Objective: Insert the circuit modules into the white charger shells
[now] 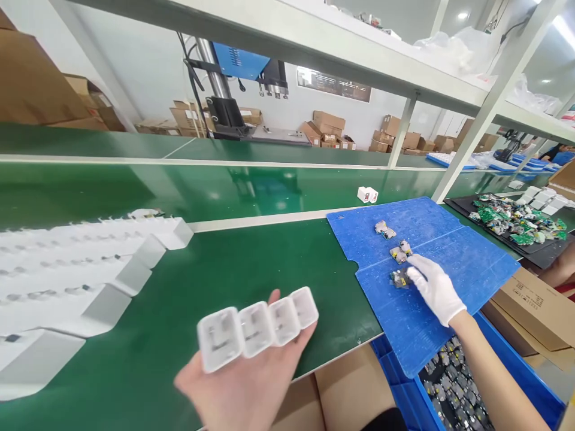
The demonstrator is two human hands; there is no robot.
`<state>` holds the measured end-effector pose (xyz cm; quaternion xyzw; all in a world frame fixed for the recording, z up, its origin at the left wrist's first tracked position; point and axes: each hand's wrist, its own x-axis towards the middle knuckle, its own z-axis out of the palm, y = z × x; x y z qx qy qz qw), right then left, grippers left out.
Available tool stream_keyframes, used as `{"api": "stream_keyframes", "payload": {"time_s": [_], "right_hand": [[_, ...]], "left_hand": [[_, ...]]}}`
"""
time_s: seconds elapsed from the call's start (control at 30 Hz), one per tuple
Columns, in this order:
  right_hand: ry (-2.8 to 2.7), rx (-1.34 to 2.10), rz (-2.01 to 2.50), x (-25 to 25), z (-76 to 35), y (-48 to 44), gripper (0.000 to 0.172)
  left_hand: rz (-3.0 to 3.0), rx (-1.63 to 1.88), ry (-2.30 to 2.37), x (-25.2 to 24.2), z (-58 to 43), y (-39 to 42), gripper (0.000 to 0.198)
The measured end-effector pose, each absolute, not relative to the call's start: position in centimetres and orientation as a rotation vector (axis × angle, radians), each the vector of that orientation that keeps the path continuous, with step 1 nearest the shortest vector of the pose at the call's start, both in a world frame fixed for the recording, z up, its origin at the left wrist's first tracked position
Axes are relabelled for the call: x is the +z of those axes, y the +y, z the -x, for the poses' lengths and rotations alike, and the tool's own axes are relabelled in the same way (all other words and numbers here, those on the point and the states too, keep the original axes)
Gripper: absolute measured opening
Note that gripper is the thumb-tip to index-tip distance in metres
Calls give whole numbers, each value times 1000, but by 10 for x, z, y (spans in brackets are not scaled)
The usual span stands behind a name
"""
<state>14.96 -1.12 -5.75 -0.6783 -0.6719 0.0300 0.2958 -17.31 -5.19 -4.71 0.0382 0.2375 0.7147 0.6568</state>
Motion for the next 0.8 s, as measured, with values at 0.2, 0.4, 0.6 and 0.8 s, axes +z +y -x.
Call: {"api": "stream_keyframes", "payload": {"time_s": [0.2,0.4,0.6,0.8], "right_hand": [[-1860,316,1733,-54,-149,-14,51],[-1990,485,1667,-61,-150,-8,46],[-1542,448,1614,-60,-142,-18,42],[-908,1052,1404,-48,-129,-25,48]], "left_hand": [[27,1611,445,-60,154,-55,19],[88,1622,375,-60,159,-58,16],[183,1660,371,-61,157,-57,14],[129,1673,381,-62,157,-57,14]]}}
